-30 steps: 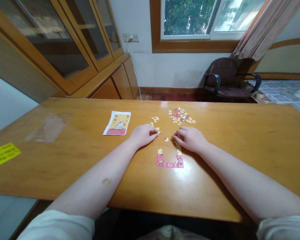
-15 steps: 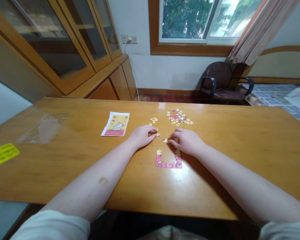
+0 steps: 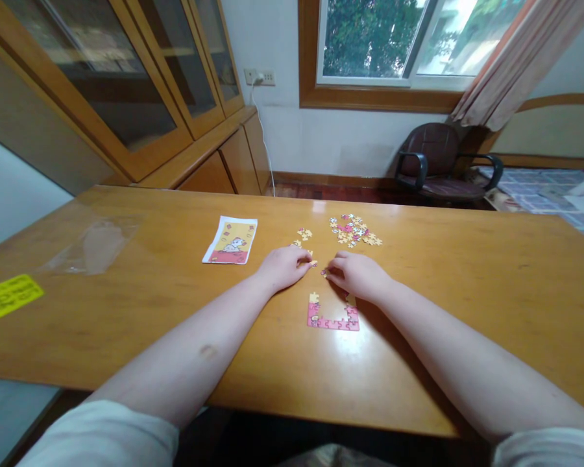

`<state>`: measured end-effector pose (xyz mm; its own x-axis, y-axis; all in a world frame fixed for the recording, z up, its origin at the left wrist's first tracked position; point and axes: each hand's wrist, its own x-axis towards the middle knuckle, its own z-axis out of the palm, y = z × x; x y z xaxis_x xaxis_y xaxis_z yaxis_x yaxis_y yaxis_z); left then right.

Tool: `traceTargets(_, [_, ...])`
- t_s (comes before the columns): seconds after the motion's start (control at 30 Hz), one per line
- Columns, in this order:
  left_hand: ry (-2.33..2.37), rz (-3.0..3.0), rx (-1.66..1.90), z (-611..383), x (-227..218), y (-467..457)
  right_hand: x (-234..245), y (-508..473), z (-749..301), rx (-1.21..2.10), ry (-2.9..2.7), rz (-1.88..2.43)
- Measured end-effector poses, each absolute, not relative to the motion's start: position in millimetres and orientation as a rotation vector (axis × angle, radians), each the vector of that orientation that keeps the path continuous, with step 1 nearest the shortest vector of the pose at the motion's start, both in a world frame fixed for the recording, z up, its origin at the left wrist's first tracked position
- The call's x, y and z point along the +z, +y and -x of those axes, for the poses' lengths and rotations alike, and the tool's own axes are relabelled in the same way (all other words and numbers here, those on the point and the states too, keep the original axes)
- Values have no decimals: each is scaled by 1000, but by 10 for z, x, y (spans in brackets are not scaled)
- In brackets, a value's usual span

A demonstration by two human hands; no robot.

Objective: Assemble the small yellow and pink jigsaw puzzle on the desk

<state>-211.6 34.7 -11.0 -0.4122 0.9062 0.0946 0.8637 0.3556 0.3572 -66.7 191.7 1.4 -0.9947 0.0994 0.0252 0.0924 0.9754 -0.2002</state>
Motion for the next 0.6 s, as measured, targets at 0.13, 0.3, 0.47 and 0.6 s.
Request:
traceTargets(0.13, [2469, -1631, 605, 2130, -108, 342, -13, 1960, 647, 378, -3058, 112])
traceTargets(0.3, [2493, -1580, 625, 2171, -82, 321, 19, 1953, 618, 307, -3019, 170])
traceTargets(0.47, [2485, -1573, 602, 2189, -68, 313, 21, 1897, 625, 321, -3042, 111])
traceTargets(0.6, [2428, -1666, 559, 2190, -55, 295, 24, 1873, 635, 395, -3033, 85])
